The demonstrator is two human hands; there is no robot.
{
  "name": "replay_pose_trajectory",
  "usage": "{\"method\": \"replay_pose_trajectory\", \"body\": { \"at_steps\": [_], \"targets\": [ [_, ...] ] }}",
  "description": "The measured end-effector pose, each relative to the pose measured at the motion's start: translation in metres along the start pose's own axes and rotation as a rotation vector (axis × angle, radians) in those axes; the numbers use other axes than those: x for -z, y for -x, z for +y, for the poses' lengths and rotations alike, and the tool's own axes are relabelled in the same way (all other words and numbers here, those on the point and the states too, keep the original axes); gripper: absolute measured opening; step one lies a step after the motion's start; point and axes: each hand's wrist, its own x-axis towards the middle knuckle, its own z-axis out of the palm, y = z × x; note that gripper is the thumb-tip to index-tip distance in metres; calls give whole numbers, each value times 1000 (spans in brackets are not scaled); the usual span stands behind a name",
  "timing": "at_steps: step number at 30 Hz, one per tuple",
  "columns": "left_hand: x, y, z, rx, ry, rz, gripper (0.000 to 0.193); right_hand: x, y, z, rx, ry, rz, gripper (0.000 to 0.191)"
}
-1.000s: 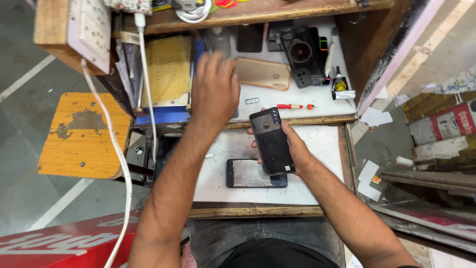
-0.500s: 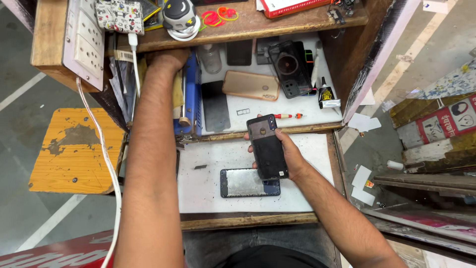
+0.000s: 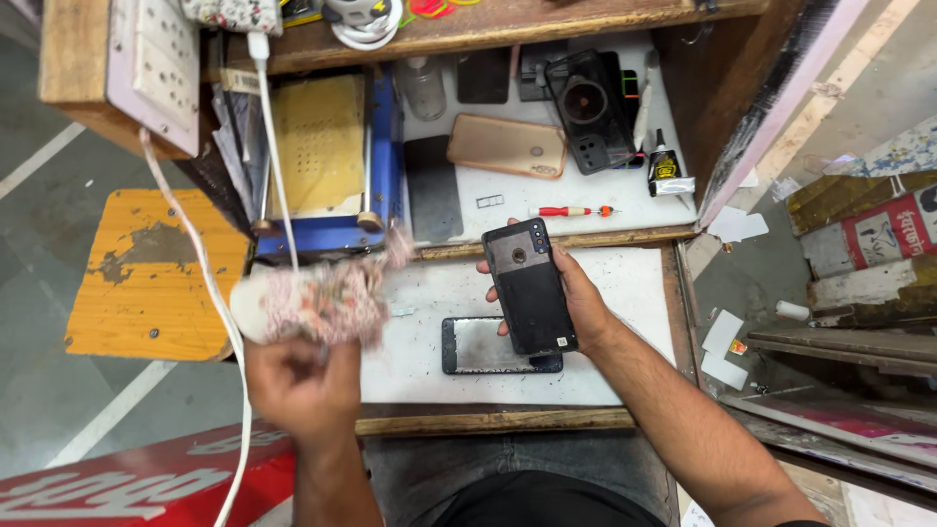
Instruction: The person cleans the back of a black smartphone with a cloth, then places it on the workbench. They pick up a blue smartphone, wipe its screen, and wrap colorful rubber bands around it to hold the casing together. The person adjusts the bands and sets the phone down.
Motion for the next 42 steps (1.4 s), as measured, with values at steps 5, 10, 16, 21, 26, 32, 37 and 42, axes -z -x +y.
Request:
{"method": "replay_pose_trajectory", "body": {
  "at_steps": [5, 10, 16, 21, 26, 32, 37, 42],
  "targets": [
    [49, 29, 30, 128, 94, -248, 34, -1, 1, 11, -53, -45, -150, 71],
    [26, 16, 38, 42, -292, -443, 43, 9, 10, 42, -171, -102, -301, 73],
    [-81, 69, 39, -394, -458, -759, 27, 19, 12, 49, -98, -13, -104, 66],
    [-115, 90, 33, -507, -242, -811, 21, 34, 20, 32, -8, -238, -198, 59],
    [-132, 56, 11, -538, -440, -523, 22, 33, 18, 33, 69, -88, 91, 71],
    [-143, 50, 17, -580, -380, -628, 18, 44, 18, 19, 54, -372, -104, 72],
    [-152, 41, 18, -429, -603, -416, 26, 43, 22, 20, 29, -431, -172, 68],
    [-148, 76, 38, -376, -517, -617, 24, 20, 19, -11, 222, -178, -13, 78]
  ]
}}
